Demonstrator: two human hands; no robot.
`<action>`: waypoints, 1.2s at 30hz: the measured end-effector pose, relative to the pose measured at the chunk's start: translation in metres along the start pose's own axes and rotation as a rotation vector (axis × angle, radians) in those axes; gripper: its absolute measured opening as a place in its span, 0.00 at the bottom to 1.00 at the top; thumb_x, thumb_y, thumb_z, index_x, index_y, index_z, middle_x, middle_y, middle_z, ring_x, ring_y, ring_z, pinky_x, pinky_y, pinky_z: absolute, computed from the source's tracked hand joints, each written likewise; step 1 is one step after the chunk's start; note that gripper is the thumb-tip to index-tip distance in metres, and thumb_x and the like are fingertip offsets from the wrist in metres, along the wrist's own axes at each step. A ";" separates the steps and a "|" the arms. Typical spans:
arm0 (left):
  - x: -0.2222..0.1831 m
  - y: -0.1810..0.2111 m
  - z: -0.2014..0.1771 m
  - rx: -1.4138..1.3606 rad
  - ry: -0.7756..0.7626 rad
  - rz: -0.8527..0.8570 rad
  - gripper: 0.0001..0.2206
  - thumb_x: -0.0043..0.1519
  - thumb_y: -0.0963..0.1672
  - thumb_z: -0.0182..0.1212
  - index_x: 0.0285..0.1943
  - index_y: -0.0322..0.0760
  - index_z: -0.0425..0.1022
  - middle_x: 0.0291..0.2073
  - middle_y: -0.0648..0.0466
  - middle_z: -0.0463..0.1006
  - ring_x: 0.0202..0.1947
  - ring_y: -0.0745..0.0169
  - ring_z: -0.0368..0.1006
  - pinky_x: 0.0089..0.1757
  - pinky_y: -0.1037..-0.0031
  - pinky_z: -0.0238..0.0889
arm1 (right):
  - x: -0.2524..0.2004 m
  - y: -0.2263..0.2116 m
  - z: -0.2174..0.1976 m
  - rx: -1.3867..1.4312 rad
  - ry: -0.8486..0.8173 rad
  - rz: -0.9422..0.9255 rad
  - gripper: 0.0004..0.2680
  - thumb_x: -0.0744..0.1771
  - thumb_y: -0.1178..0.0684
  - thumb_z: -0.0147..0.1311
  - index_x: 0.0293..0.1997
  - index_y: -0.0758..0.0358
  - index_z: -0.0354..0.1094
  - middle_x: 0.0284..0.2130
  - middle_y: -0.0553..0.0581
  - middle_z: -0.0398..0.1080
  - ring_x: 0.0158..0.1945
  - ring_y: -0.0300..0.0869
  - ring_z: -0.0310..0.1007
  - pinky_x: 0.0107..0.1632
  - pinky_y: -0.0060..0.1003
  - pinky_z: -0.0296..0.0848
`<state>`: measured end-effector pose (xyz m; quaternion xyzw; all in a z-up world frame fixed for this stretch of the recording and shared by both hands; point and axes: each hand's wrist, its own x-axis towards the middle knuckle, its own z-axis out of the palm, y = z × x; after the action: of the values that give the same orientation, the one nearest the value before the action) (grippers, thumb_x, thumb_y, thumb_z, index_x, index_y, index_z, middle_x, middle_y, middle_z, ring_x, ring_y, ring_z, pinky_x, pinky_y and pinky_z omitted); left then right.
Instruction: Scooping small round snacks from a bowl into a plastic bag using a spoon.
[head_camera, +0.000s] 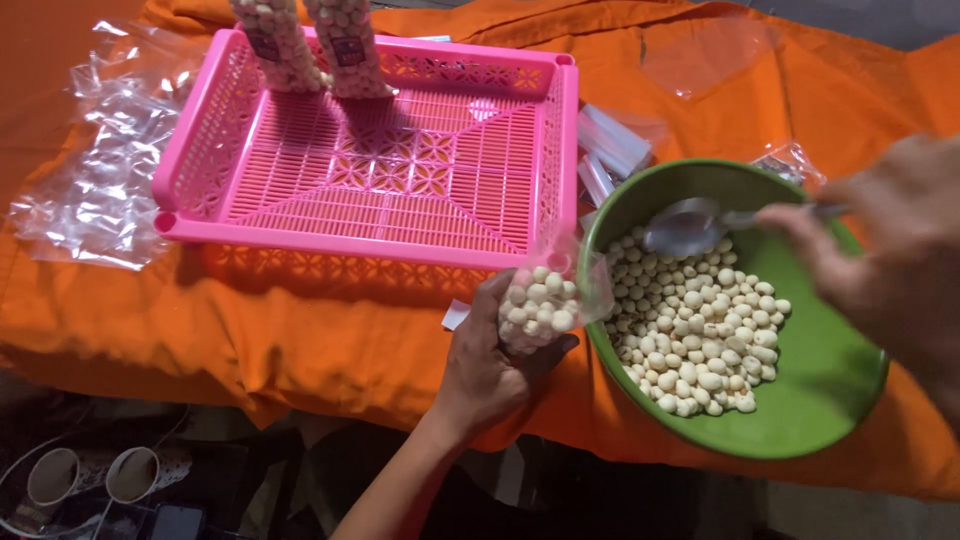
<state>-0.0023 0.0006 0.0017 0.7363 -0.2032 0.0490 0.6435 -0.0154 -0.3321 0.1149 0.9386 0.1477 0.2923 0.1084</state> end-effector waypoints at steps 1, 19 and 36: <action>0.001 0.002 0.000 -0.019 -0.010 -0.039 0.31 0.54 0.49 0.73 0.64 0.41 0.61 0.47 0.52 0.81 0.42 0.59 0.83 0.38 0.68 0.79 | -0.002 -0.001 0.003 -0.324 -0.092 -0.061 0.20 0.71 0.25 0.61 0.39 0.51 0.77 0.35 0.51 0.74 0.42 0.43 0.69 0.54 0.39 0.67; 0.000 0.001 0.004 -0.012 0.025 -0.140 0.34 0.52 0.48 0.75 0.64 0.36 0.59 0.51 0.51 0.79 0.48 0.58 0.83 0.44 0.68 0.80 | -0.011 -0.024 0.033 -0.098 -0.435 -0.036 0.18 0.66 0.24 0.48 0.36 0.42 0.77 0.32 0.41 0.74 0.38 0.41 0.72 0.42 0.41 0.69; 0.002 0.005 0.001 -0.057 -0.022 -0.145 0.29 0.53 0.49 0.73 0.59 0.42 0.59 0.45 0.54 0.82 0.42 0.60 0.84 0.38 0.69 0.79 | -0.009 -0.006 0.015 -0.199 -0.455 0.068 0.17 0.64 0.21 0.49 0.37 0.36 0.76 0.35 0.36 0.76 0.44 0.41 0.73 0.46 0.42 0.65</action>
<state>-0.0024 -0.0013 0.0063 0.7310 -0.1578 -0.0116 0.6638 -0.0152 -0.3311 0.0968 0.9694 0.0584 0.0899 0.2206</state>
